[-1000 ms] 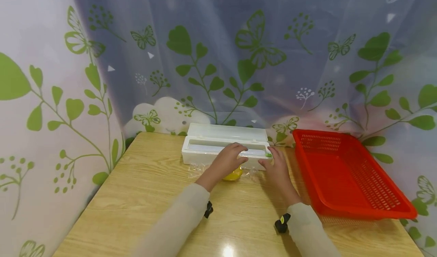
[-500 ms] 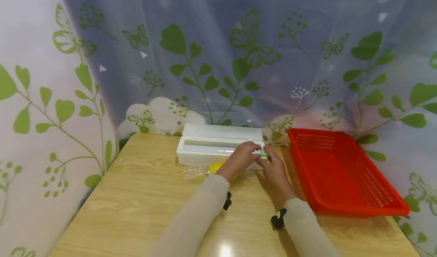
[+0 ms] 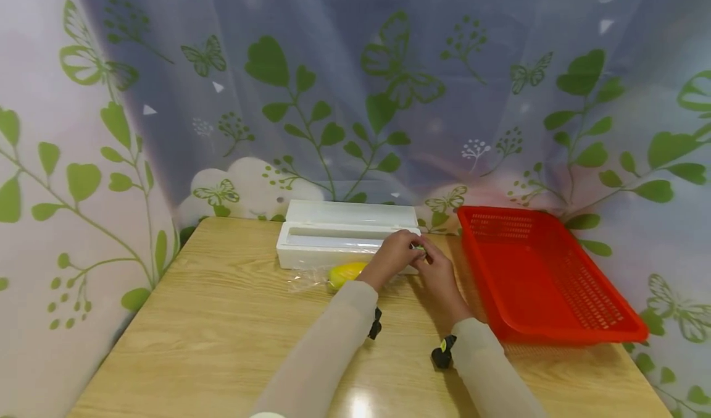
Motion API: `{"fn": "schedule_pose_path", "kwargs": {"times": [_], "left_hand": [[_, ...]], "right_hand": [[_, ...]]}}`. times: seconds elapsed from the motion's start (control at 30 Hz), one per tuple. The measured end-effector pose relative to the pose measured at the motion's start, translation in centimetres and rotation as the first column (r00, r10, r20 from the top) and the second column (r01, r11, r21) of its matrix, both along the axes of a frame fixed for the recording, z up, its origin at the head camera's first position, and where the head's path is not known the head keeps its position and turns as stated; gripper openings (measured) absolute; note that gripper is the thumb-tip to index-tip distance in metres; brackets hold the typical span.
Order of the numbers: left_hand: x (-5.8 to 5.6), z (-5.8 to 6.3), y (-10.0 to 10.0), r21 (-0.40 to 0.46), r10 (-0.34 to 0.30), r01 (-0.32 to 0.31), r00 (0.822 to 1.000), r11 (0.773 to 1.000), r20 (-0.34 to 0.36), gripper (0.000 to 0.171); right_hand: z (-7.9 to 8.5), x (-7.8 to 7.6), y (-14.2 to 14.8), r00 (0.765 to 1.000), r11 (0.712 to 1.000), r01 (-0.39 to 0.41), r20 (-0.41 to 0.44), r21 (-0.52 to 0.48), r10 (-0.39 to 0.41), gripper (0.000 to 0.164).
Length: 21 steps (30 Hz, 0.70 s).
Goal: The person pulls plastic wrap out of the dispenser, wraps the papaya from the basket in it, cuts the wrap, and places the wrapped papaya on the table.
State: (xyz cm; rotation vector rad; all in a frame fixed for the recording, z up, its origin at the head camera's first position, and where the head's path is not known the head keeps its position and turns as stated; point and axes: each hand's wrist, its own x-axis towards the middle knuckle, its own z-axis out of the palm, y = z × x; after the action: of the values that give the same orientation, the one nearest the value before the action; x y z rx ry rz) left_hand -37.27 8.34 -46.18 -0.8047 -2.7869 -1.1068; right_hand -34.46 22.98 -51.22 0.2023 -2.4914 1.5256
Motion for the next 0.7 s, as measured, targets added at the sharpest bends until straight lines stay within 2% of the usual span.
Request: {"fn": "schedule_pose_path", "kwargs": {"times": [0.13,0.27,0.5,0.7], "left_hand": [[-0.1,-0.1,0.1,0.014,0.022,-0.022,1.0,1.0,0.005,0.019],[-0.2,-0.2,0.3,0.015,0.018,-0.018,1.0,1.0,-0.002,0.017],[-0.3,-0.2,-0.1,0.004,-0.016,0.016,0.998,1.0,-0.06,0.019],[-0.4,0.3,-0.9,-0.049,-0.039,0.033,0.992,0.998,-0.121,0.016]], "right_hand": [[0.0,0.1,-0.1,1.0,1.0,0.006,0.018,-0.011,-0.006,0.058],[0.1,0.1,-0.1,1.0,1.0,0.017,0.023,-0.023,-0.017,0.057],[0.0,-0.2,-0.2,1.0,0.997,0.001,-0.023,-0.078,-0.003,0.055],[-0.1,-0.4,-0.3,0.998,0.996,0.004,-0.056,-0.094,-0.009,0.055]]}}
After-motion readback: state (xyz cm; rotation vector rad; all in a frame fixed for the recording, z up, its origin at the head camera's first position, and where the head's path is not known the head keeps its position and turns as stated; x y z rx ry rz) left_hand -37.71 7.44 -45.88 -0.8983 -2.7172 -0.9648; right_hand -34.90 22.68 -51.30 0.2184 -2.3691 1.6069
